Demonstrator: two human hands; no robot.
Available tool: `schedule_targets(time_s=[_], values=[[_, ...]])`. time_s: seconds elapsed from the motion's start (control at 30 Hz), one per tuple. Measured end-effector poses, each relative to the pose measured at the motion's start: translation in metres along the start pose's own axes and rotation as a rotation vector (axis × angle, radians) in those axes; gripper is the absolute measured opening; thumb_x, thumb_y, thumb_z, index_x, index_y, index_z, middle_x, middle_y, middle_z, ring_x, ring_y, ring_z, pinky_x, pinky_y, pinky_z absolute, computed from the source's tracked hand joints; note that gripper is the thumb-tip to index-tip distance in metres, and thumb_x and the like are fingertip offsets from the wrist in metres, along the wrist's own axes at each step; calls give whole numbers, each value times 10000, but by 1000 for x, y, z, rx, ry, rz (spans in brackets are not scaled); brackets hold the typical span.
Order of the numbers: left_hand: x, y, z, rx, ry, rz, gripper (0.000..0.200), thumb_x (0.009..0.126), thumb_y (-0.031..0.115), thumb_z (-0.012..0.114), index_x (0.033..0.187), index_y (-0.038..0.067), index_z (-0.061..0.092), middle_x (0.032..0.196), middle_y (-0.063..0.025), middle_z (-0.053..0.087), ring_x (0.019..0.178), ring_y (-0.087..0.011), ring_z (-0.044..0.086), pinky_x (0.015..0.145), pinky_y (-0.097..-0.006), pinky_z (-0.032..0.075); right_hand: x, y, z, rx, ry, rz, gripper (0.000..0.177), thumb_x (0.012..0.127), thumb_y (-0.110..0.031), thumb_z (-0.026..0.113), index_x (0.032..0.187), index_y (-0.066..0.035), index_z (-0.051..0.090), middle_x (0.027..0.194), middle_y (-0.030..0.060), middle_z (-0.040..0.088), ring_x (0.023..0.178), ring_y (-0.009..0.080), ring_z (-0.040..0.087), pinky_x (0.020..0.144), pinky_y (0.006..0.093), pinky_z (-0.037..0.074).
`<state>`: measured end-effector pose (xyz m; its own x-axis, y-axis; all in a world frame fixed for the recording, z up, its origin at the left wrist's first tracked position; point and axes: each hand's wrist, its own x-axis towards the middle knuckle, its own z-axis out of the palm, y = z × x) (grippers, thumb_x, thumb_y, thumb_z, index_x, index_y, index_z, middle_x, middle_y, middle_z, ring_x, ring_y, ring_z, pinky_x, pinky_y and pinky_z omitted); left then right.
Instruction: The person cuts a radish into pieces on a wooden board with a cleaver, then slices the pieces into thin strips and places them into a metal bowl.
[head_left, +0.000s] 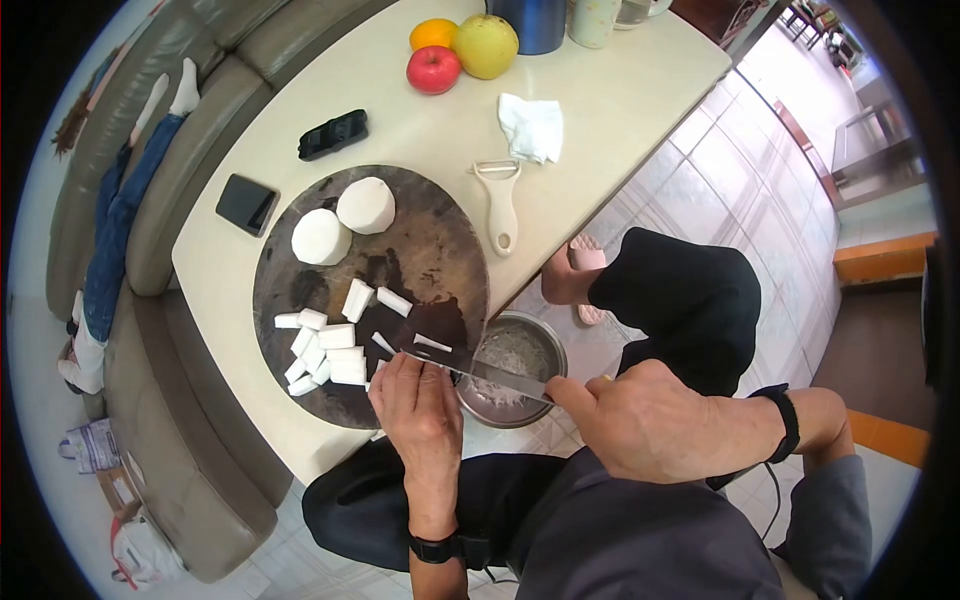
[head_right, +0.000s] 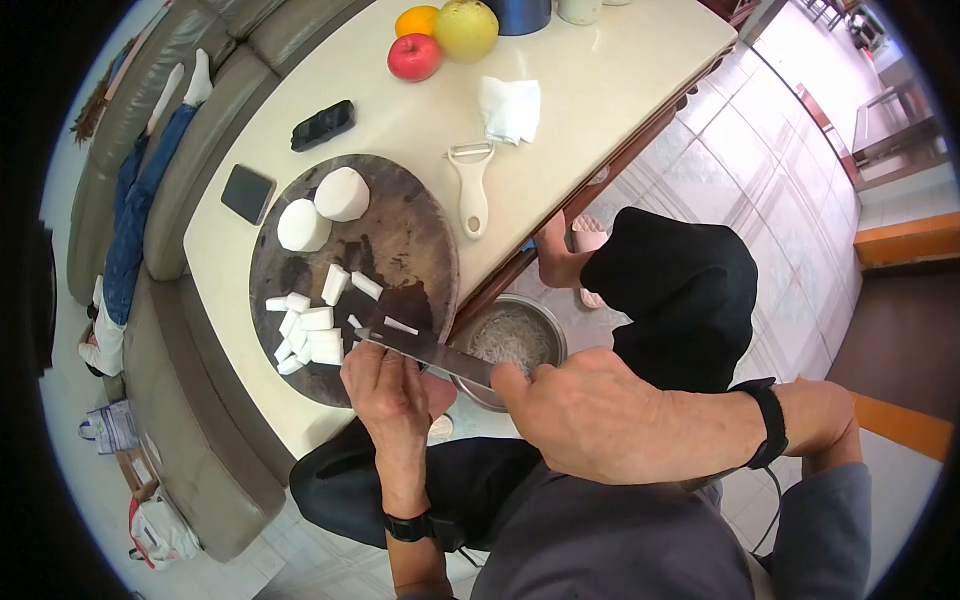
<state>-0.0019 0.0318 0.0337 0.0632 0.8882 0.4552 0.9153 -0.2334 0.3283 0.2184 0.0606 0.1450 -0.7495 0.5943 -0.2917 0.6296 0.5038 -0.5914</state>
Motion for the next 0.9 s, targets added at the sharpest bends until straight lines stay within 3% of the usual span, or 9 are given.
schedule_targets(time_s=[0.33, 0.43, 0.53, 0.67, 0.9], values=[[1, 1, 0, -28, -21, -29, 273, 633, -49, 674, 904, -51, 645, 1001, -165, 607, 973, -346, 571, 853, -447, 432, 8, -6, 5, -139, -37, -35, 288, 686, -46, 635, 894, 100, 498, 590, 155, 564, 513, 308, 633, 417, 392, 472], [-1, -1, 1, -47, -24, -35, 282, 613, -48, 672, 894, -50, 644, 978, -164, 609, 961, -357, 570, 847, -448, 431, 22, -10, 10, -177, -36, -87, 298, 678, -54, 617, 860, 115, 454, 583, 141, 552, 474, 289, 594, 407, 375, 440], [0, 0, 1, -60, -24, -40, 273, 599, -48, 667, 871, -50, 646, 950, -160, 611, 951, -362, 572, 849, -453, 433, 43, -9, 23, -165, 145, -144, 269, 676, -41, 621, 827, 108, 456, 574, 152, 562, 476, 300, 607, 411, 385, 448], [-3, -3, 1, -71, -16, -30, 237, 614, -40, 675, 850, -47, 651, 923, -154, 613, 934, -357, 581, 846, -453, 441, 52, -9, 33, -213, 132, -122, 229, 680, -23, 617, 806, 86, 460, 569, 162, 563, 496, 307, 616, 423, 390, 456], [0, 0, 2, -48, 57, -9, 191, 677, -36, 678, 867, -40, 662, 951, -159, 621, 925, -335, 598, 836, -444, 456, 33, 2, 16, -41, 51, -30, 265, 658, -21, 625, 832, 58, 442, 571, 173, 554, 494, 359, 589, 430, 414, 435]])
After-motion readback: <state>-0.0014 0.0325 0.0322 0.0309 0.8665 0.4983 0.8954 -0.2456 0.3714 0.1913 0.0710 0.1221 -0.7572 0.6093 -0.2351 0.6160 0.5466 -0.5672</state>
